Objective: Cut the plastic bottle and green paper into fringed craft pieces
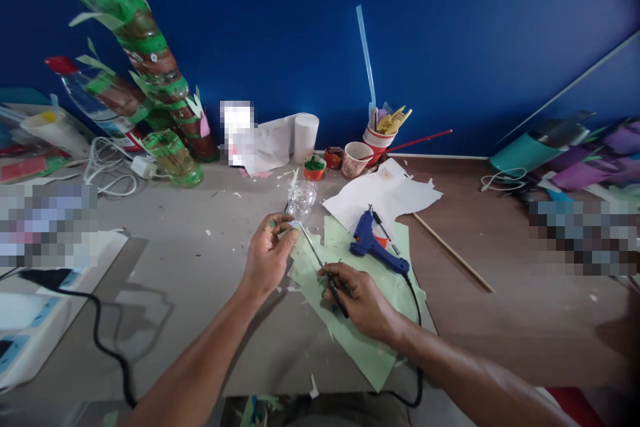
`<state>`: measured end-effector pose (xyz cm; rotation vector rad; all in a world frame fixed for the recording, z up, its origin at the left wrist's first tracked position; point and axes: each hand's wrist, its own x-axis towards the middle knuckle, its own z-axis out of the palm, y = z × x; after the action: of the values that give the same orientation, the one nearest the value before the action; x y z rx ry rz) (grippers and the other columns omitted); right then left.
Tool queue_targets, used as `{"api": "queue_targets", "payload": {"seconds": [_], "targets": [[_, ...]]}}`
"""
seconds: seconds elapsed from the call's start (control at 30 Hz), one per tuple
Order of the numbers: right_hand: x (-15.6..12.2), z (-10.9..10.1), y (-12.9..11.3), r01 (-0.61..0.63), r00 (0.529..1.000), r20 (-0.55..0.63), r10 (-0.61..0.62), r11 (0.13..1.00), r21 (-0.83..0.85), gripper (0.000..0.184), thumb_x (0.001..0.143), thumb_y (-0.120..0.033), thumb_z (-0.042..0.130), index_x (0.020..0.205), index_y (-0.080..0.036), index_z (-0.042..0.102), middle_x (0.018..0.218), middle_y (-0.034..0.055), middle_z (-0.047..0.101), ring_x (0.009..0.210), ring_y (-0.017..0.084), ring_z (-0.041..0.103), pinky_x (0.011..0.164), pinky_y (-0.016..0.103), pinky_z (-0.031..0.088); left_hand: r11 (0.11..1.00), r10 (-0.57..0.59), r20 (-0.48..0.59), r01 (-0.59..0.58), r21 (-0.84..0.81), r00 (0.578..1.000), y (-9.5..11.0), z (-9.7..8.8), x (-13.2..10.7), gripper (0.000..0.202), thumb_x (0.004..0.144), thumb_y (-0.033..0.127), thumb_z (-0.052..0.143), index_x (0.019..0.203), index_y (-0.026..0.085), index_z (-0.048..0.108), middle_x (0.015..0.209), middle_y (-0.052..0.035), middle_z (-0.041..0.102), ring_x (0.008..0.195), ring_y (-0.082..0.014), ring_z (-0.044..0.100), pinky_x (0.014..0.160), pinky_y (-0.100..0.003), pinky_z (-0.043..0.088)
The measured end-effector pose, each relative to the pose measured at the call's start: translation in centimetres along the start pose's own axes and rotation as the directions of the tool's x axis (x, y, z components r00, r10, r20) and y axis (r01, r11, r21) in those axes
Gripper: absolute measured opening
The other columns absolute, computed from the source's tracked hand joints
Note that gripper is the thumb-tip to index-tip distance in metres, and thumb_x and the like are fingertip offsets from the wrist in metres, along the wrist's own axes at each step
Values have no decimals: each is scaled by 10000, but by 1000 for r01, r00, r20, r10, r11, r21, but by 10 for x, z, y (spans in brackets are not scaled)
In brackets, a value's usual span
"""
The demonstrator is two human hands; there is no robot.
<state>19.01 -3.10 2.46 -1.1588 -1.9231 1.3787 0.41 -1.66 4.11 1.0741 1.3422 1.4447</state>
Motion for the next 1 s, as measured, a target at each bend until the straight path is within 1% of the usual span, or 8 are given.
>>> {"api": "queue_targets", "payload": {"seconds": [0.1,0.2,0.4,0.7,0.87,0.93,1.0], "targets": [[0,-1,1,-25,999,23,24,998,49,207,739,-204,557,930,-137,603,575,-53,401,509,82,354,485,213,320,1000,-14,19,14,-4,1000,0,-1,1,252,750,304,623,950,180,532,688,39,503,515,-57,408,479,-172,327],[0,-3,3,-29,999,45,25,996,82,214,731,-188,568,938,-141,596,581,-53,407,517,80,354,477,204,310,1000,-28,31,29,-13,999,0,-1,1,251,744,307,625,940,183,528,668,50,496,506,-56,402,479,-177,329],[1,-3,5,-41,999,36,38,995,93,222,733,-189,561,947,-140,593,593,-50,405,523,80,347,475,201,303,997,-52,47,55,-54,998,1,0,1,270,721,297,647,939,185,534,668,52,512,512,-57,417,485,-182,337],[2,-2,2,-58,998,32,55,993,100,233,722,-197,556,942,-132,595,583,-49,411,522,87,355,480,212,300,996,-70,115,76,-47,991,-3,1,0,263,749,291,631,957,181,513,682,47,516,522,-57,422,476,-177,324],[2,-1,2,-40,999,-13,42,996,73,236,732,-211,544,948,-131,596,579,-45,425,511,89,372,492,224,322,995,-78,133,85,-47,988,-2,2,-1,266,753,289,631,969,183,518,679,48,513,516,-56,422,479,-180,323],[2,-1,2,-38,999,-30,40,996,75,234,733,-218,554,948,-137,597,587,-44,435,516,90,389,502,227,341,995,-83,123,89,-52,989,-2,1,0,267,746,288,637,969,184,534,682,45,522,523,-58,427,486,-181,327],[2,-3,2,-41,998,-42,46,993,112,232,734,-239,573,946,-145,593,600,-41,441,525,92,406,506,228,356,994,-90,96,96,-56,991,-3,0,1,266,743,292,638,973,183,561,678,43,529,531,-62,429,494,-182,331]]}}
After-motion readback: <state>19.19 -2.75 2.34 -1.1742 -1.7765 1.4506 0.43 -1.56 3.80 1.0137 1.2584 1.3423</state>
